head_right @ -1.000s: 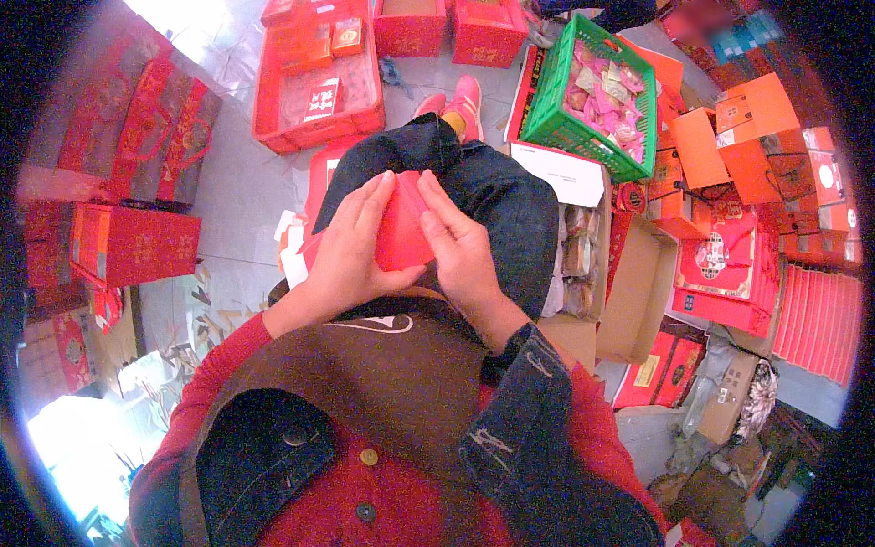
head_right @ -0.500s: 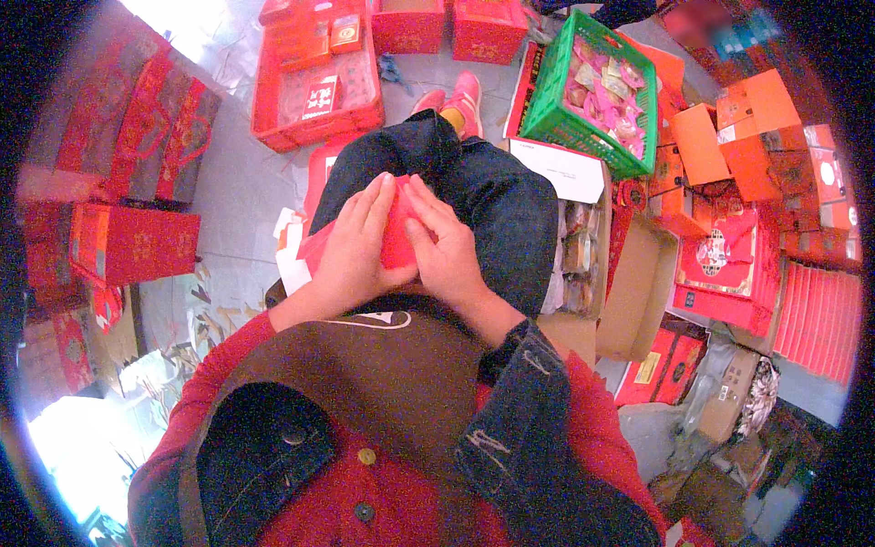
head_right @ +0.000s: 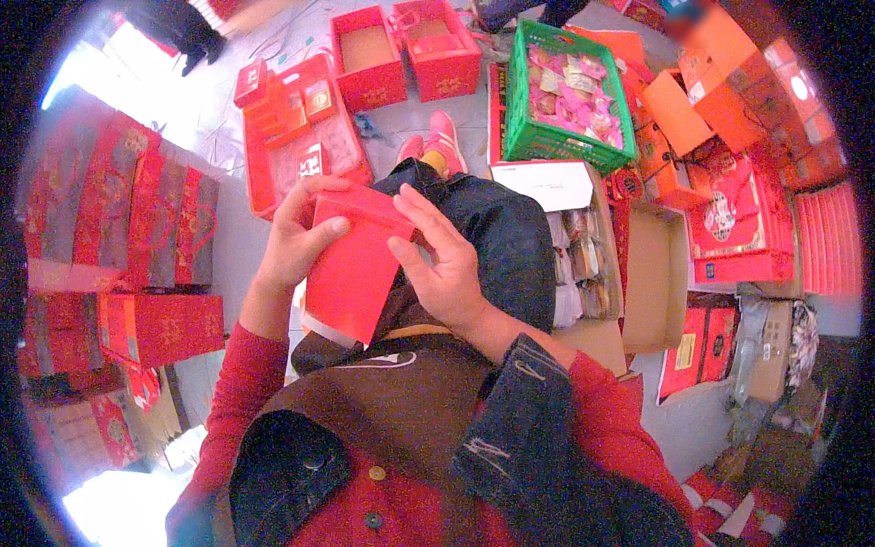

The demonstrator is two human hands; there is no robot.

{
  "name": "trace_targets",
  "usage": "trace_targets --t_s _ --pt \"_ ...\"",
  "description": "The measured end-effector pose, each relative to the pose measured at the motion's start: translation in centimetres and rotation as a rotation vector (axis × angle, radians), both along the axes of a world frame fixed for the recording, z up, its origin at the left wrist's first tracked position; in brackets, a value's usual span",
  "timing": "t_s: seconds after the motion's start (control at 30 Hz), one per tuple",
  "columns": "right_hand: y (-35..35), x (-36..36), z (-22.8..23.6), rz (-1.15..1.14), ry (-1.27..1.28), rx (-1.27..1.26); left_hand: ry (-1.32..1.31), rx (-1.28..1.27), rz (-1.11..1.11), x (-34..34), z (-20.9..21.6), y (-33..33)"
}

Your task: The person assembles red cardboard boxes by folding flaps and inserting smaller orange packages into them. The person places the filled boxes into larger red trays and continues the process with additional boxes.

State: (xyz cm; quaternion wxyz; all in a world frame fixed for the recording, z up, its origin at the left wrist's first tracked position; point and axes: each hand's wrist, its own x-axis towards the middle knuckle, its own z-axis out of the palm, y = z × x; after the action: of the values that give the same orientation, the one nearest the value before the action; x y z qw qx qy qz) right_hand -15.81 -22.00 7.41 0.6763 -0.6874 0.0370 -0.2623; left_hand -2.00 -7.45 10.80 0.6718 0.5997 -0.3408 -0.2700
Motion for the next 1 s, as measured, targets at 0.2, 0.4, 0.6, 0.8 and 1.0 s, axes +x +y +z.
trace_targets --t_s 0.2,0.4,0.6,0.8,1.0 --pt "-0.7 0.4 0.2 0.033 -0.117 0.143 -0.041 -0.032 0.012 -0.5 0.0 -0.6" --pt "-2.0 -0.6 3.4 0.117 0.028 -0.037 -0.06 -0.041 -0.095 -1.6 2.3 -1.1" --pt "-3.1 -1.2 3.2 0.068 -0.144 -0.251 -0.256 0.017 -0.145 -2.1 3.0 -1.8" --pt "-3.4 -1.3 2.5 0.041 -0.14 -0.201 -0.288 0.038 -0.034 -3.2 3.4 -2.6" --pt "-5.1 -3.0 2.6 -0.021 -0.119 -0.242 -0.463 0.178 -0.049 -3.5 3.7 -3.8"
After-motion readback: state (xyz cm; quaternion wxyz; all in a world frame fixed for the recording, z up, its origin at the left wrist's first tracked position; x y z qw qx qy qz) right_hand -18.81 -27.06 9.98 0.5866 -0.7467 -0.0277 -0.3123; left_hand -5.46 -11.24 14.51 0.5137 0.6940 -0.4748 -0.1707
